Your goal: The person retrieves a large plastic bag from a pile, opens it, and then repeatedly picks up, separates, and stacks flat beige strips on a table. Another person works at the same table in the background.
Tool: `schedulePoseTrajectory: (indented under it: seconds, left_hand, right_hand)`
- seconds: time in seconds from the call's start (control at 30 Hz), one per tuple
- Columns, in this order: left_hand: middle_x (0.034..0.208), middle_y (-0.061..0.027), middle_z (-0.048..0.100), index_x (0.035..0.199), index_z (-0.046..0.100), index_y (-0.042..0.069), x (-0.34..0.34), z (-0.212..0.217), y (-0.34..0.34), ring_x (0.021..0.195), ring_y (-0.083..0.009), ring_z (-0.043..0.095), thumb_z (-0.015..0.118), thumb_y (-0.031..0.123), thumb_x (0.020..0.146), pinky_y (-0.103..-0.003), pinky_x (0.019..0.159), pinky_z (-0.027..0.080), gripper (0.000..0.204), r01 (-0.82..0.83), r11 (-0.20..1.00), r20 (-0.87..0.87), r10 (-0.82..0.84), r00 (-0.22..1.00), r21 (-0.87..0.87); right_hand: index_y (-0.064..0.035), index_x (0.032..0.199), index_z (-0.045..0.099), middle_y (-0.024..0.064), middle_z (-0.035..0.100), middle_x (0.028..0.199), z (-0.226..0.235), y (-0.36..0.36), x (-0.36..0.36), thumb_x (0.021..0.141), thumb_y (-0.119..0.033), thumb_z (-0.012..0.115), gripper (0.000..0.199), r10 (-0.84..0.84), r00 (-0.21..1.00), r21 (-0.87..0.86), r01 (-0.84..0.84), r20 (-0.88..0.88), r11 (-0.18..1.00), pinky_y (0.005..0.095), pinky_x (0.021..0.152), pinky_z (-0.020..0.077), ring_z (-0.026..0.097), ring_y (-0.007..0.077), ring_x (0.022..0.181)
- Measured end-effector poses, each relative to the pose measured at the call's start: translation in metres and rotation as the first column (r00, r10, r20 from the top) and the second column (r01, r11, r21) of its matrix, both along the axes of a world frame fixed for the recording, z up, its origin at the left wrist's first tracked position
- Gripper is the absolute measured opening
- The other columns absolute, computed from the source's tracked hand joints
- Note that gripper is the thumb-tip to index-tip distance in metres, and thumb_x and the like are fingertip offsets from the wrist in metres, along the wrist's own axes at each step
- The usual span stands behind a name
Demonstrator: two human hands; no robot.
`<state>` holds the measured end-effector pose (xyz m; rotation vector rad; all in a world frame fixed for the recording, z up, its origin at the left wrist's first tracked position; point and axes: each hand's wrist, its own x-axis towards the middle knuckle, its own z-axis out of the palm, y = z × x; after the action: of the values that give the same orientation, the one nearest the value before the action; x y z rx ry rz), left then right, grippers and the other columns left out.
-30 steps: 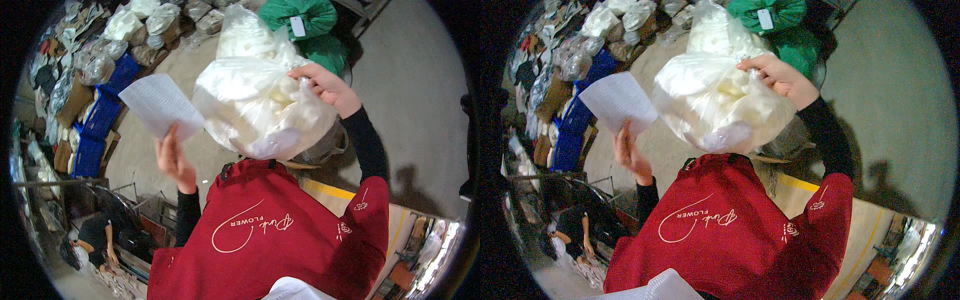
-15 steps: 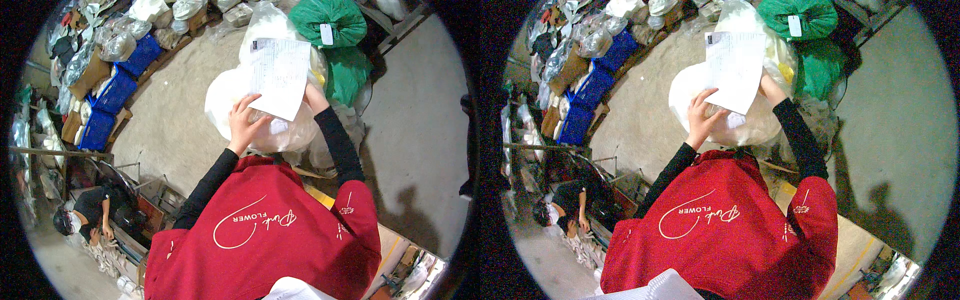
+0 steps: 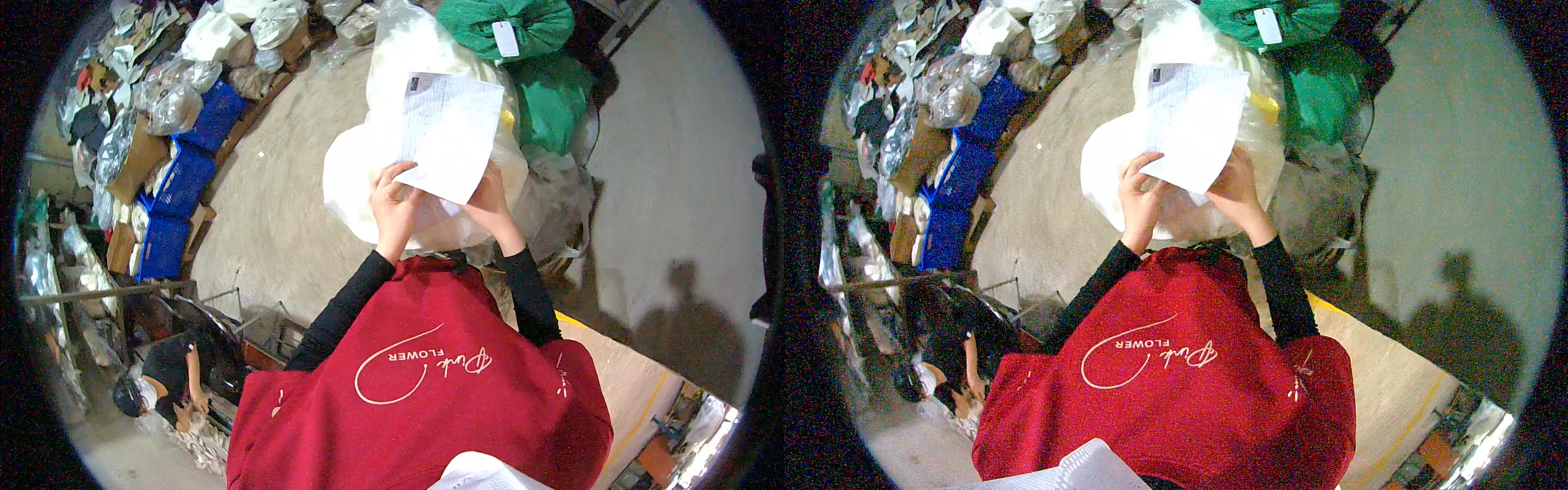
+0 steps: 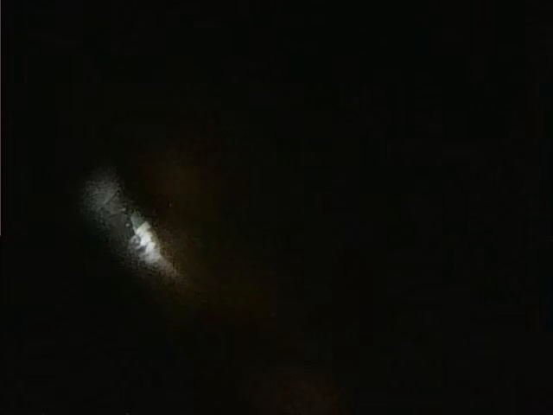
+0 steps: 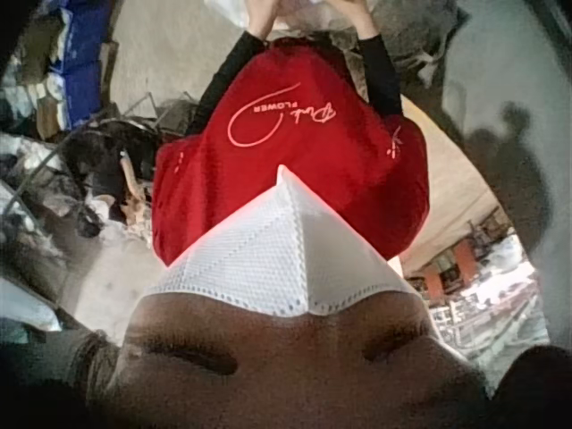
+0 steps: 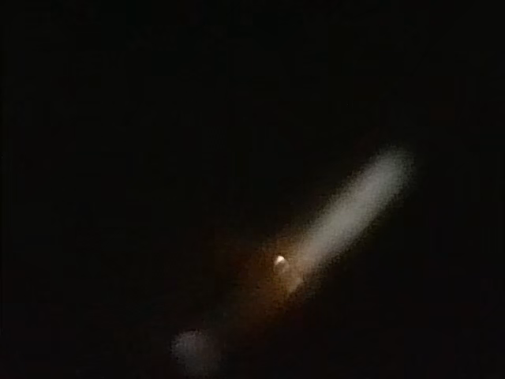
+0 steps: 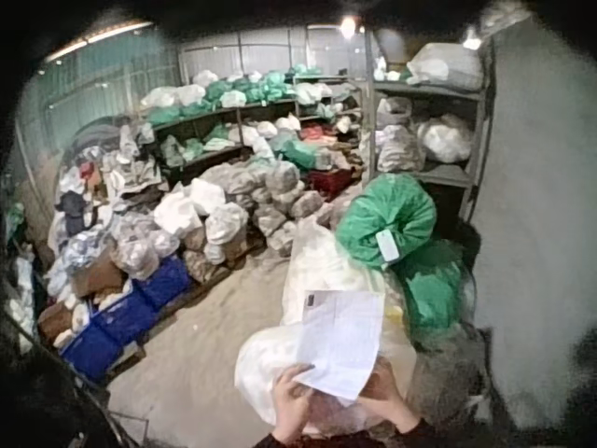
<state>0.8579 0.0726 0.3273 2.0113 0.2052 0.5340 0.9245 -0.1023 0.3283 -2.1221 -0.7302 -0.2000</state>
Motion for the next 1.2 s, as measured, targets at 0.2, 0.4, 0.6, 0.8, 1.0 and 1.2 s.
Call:
schedulePoseTrajectory:
  seconds: [0.2, 0.4, 0.6, 0.8, 1.0, 1.2]
  left_hand:
    - [0.118, 0.0015, 0.064, 0.092, 0.072, 0.006, 0.006, -0.008, 0.007, 0.117, -0.0223, 0.048, 0.072, 0.002, 0.070, -0.034, 0.102, 0.037, 0.023, 0.001, 0.999, -0.028, -0.002, 1.000, -0.034]
    - [0.120, -0.0001, 0.063, 0.096, 0.072, 0.005, 0.004, -0.009, 0.008, 0.120, -0.0212, 0.047, 0.072, 0.002, 0.071, -0.032, 0.103, 0.036, 0.026, -0.022, 0.993, -0.087, 0.013, 0.996, -0.112]
    - [0.120, -0.0009, 0.063, 0.098, 0.071, 0.005, 0.002, -0.018, 0.012, 0.120, -0.0209, 0.048, 0.072, 0.003, 0.071, -0.032, 0.103, 0.036, 0.027, -0.002, 0.995, -0.058, -0.004, 0.998, -0.104]
    - [0.119, -0.0023, 0.062, 0.102, 0.069, 0.006, 0.000, -0.016, 0.012, 0.119, -0.0214, 0.048, 0.072, 0.002, 0.070, -0.032, 0.103, 0.037, 0.032, -0.012, 0.994, -0.068, 0.004, 0.998, -0.109]
    - [0.118, -0.0022, 0.062, 0.103, 0.069, 0.007, 0.001, -0.017, 0.012, 0.119, -0.0217, 0.049, 0.072, 0.002, 0.069, -0.033, 0.103, 0.037, 0.034, -0.026, 0.995, -0.084, 0.018, 0.996, -0.095]
    - [0.114, 0.0007, 0.066, 0.084, 0.072, 0.005, 0.003, -0.016, 0.010, 0.112, -0.0220, 0.054, 0.073, 0.003, 0.068, -0.034, 0.098, 0.040, 0.016, -0.073, 0.989, -0.028, 0.070, 0.997, -0.132]
  right_hand:
    - [-0.0036, 0.095, 0.067, 0.0136, 0.066, 0.098, -0.030, 0.009, 0.006, 0.068, -0.011, 0.076, 0.028, -0.126, 0.989, 0.106, 0.117, 0.078, 0.987, 0.0389, 0.081, 0.0487, 0.061, 0.0311, 0.093]
    - [-0.0138, 0.109, 0.067, 0.0099, 0.061, 0.116, -0.048, 0.010, 0.008, 0.065, -0.026, 0.076, 0.046, -0.130, 0.991, -0.076, 0.132, 0.030, 0.988, 0.0456, 0.099, 0.0367, 0.050, 0.0327, 0.115]
    - [-0.0136, 0.098, 0.071, 0.0103, 0.060, 0.117, -0.034, 0.011, 0.002, 0.067, -0.029, 0.074, 0.034, -0.091, 0.995, -0.070, 0.094, 0.046, 0.993, 0.0470, 0.100, 0.0357, 0.049, 0.0334, 0.116]
    - [-0.0143, 0.094, 0.073, 0.0091, 0.059, 0.120, -0.036, 0.013, 0.002, 0.067, -0.027, 0.073, 0.030, -0.084, 0.995, -0.050, 0.086, 0.053, 0.995, 0.0474, 0.100, 0.0347, 0.049, 0.0336, 0.115]
    - [-0.0144, 0.093, 0.073, 0.0079, 0.059, 0.120, -0.037, 0.014, -0.002, 0.067, -0.025, 0.074, 0.029, -0.117, 0.991, -0.065, 0.120, 0.059, 0.991, 0.0465, 0.099, 0.0355, 0.048, 0.0336, 0.116]
    - [-0.0149, 0.093, 0.074, 0.0083, 0.059, 0.120, -0.038, 0.015, -0.001, 0.066, -0.025, 0.075, 0.029, -0.123, 0.988, -0.048, 0.128, 0.093, 0.991, 0.0466, 0.099, 0.0357, 0.048, 0.0340, 0.117]
